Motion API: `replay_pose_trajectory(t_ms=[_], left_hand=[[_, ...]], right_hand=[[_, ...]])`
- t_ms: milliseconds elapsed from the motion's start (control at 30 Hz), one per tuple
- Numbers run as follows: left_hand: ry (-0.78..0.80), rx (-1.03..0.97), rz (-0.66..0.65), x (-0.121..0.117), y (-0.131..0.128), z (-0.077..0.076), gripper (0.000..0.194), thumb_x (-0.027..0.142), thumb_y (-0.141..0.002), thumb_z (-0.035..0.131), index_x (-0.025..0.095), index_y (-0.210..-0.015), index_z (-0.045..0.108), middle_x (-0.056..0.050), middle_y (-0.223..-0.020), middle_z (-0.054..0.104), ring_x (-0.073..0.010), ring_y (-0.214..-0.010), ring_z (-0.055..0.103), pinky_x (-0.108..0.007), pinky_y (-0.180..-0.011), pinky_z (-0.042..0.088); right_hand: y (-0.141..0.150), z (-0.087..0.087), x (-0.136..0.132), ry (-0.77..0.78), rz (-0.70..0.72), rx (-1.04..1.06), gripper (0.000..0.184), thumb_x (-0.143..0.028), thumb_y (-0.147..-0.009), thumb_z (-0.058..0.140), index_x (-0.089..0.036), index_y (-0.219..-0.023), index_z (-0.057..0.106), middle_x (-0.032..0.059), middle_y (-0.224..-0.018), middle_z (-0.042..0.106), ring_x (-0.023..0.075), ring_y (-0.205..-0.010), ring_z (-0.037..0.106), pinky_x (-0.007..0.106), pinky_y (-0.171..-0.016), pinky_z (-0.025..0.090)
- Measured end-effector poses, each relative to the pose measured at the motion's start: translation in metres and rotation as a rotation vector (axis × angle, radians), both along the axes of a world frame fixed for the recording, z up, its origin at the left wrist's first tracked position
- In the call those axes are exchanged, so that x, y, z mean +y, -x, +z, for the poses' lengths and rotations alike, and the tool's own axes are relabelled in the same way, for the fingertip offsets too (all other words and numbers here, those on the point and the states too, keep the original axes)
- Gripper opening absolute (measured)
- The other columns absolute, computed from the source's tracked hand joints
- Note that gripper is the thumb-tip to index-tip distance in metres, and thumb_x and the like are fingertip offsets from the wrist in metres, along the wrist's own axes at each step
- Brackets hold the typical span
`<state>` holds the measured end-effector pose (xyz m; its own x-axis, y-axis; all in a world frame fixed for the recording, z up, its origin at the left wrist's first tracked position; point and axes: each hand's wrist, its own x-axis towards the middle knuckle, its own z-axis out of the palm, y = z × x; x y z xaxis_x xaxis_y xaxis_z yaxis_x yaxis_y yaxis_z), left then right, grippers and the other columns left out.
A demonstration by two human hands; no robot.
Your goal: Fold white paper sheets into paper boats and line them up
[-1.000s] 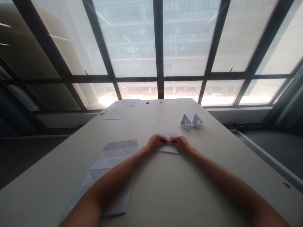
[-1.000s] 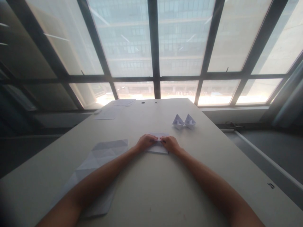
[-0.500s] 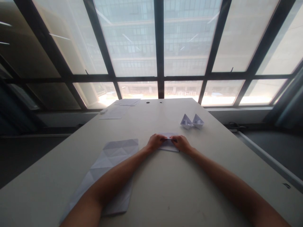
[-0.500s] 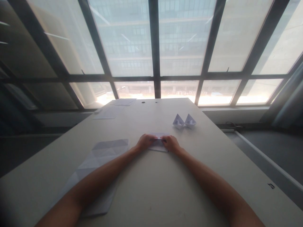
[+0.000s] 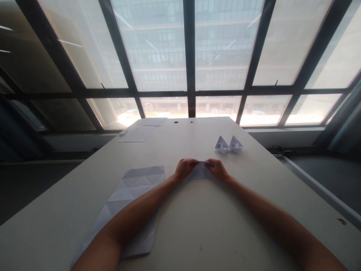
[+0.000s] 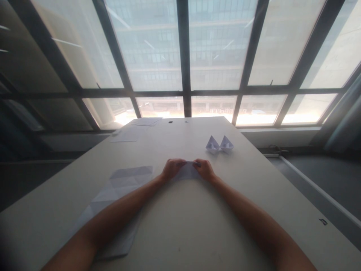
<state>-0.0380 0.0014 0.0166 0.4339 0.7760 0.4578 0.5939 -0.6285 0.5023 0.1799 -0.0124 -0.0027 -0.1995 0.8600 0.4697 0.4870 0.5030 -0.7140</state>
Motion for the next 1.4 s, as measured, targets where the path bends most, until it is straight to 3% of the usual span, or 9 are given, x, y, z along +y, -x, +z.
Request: replay_pose_trajectory(t_ms=[267,633,833,967,1067,1133,1267,1400], left_hand=[[-0.030,-0.206,0.065,0.004,0.000,-0.004,0.027,0.040,-0.094,0.059,0.020,-0.093,0.077,-0.004,-0.088,0.078,-0.0195,-0.076,0.071,-0.029,-0.074,0.055],[-0.157,-0.244,0.031,0.004,0.000,-0.003,0.022,0.029,-0.099,0.051,0.020,-0.109,0.069,-0.007,-0.107,0.073,-0.0206,-0.101,0.068,-0.035,-0.093,0.054],[-0.193,-0.213,0.059,0.004,0.000,-0.008,0.033,0.011,-0.093,0.048,0.020,-0.121,0.062,-0.010,-0.142,0.050,-0.0195,-0.108,0.063,-0.036,-0.094,0.055],[-0.202,-0.108,0.088,0.007,0.000,-0.013,0.029,0.010,-0.087,0.054,0.020,-0.111,0.067,-0.010,-0.149,0.042,-0.0250,-0.125,0.053,-0.045,-0.106,0.048],[-0.195,-0.001,0.068,0.009,0.000,-0.016,0.028,0.013,-0.088,0.055,0.021,-0.111,0.069,-0.008,-0.147,0.048,-0.0271,-0.138,0.042,-0.050,-0.116,0.038],[-0.149,0.067,-0.008,0.011,0.000,-0.018,0.033,0.015,-0.090,0.053,0.021,-0.119,0.068,-0.008,-0.143,0.055,-0.0250,-0.137,0.045,-0.048,-0.117,0.037],[-0.058,0.246,-0.181,0.012,-0.001,-0.024,0.042,0.021,-0.092,0.054,0.020,-0.134,0.060,-0.009,-0.143,0.056,-0.0246,-0.138,0.045,-0.044,-0.118,0.036],[0.001,0.411,-0.179,0.008,-0.001,-0.021,0.049,0.032,-0.098,0.049,0.024,-0.146,0.049,-0.008,-0.155,0.043,-0.0269,-0.145,0.036,-0.049,-0.120,0.030]], right_hand=[[-0.001,-0.003,0.009,0.105,0.046,0.337,0.031,-0.046,-0.078,0.064,-0.016,-0.083,0.068,0.0034,-0.073,0.067,0.0180,-0.066,0.058,0.028,-0.061,0.047],[0.000,-0.009,0.015,0.062,-0.009,0.303,0.025,-0.040,-0.081,0.056,-0.017,-0.083,0.066,0.0035,-0.076,0.066,0.0181,-0.071,0.056,0.027,-0.062,0.046],[-0.004,-0.014,0.020,0.073,-0.136,0.286,0.027,-0.040,-0.080,0.054,-0.016,-0.082,0.065,0.0045,-0.074,0.066,0.0190,-0.068,0.057,0.026,-0.059,0.044],[-0.007,-0.018,0.023,0.102,-0.202,0.271,0.029,-0.039,-0.079,0.053,-0.015,-0.087,0.066,0.0058,-0.076,0.068,0.0191,-0.067,0.058,0.027,-0.059,0.045],[-0.007,-0.020,0.024,0.107,-0.226,0.212,0.027,-0.036,-0.079,0.052,-0.015,-0.088,0.066,0.0071,-0.078,0.070,0.0207,-0.069,0.061,0.029,-0.063,0.048],[-0.006,-0.020,0.024,0.098,-0.237,0.141,0.026,-0.033,-0.080,0.052,-0.014,-0.090,0.067,0.0093,-0.081,0.071,0.0227,-0.073,0.064,0.033,-0.069,0.051],[-0.001,-0.017,0.019,0.089,-0.280,-0.003,0.037,-0.026,-0.084,0.051,-0.012,-0.115,0.066,0.0160,-0.107,0.072,0.0278,-0.097,0.067,0.038,-0.089,0.051],[0.003,-0.011,0.008,0.141,-0.328,-0.205,0.054,-0.024,-0.089,0.052,-0.010,-0.141,0.050,0.0189,-0.130,0.064,0.0287,-0.122,0.060,0.037,-0.102,0.046]])
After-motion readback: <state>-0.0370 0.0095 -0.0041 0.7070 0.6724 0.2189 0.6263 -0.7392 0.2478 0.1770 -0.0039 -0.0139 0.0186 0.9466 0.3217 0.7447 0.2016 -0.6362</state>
